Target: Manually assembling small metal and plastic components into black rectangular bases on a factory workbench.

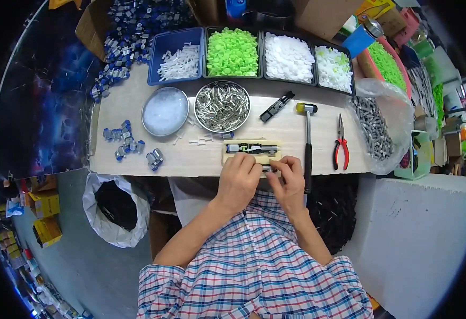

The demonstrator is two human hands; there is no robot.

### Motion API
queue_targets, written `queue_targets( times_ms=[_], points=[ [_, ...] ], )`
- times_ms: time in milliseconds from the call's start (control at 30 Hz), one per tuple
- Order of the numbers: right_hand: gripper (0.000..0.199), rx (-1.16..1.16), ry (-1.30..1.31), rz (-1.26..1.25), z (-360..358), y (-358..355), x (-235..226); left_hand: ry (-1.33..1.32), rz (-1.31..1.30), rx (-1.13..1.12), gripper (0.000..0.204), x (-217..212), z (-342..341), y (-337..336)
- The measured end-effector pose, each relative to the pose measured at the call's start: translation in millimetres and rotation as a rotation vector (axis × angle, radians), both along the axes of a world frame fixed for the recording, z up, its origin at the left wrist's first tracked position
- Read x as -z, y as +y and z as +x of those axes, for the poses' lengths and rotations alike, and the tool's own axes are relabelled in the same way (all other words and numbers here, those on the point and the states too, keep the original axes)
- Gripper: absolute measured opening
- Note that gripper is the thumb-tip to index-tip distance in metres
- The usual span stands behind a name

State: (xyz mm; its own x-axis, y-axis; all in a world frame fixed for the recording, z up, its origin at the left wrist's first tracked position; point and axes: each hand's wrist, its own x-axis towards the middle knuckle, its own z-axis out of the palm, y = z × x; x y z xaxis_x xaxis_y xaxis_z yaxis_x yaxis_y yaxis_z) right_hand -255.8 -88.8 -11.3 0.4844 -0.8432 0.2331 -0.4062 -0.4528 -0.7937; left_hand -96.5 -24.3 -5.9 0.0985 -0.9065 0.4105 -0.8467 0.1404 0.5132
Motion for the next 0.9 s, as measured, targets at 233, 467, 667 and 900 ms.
queue_targets(
  times_ms=[233,467,667,900],
  points=[
    [0.027,0.003,-0.015,-0.012,-5,2,15,0.000,-0.082,-0.023,0.014,3,0,0],
    [0.028,0.278,0.016,-0.135,-81,5,4,-0.017,-0.106,-0.036,0.017,6,0,0],
    [0.051,0.576,0.604,-0.218,-219,3,127,0.015,-0.132,-0.046,0.022,4,-1,0],
    [0.061,0.415,0.957,-0.080,-249,22,171,-0.003,-0.193,0.100,0.026,3,-9,-15]
  ],
)
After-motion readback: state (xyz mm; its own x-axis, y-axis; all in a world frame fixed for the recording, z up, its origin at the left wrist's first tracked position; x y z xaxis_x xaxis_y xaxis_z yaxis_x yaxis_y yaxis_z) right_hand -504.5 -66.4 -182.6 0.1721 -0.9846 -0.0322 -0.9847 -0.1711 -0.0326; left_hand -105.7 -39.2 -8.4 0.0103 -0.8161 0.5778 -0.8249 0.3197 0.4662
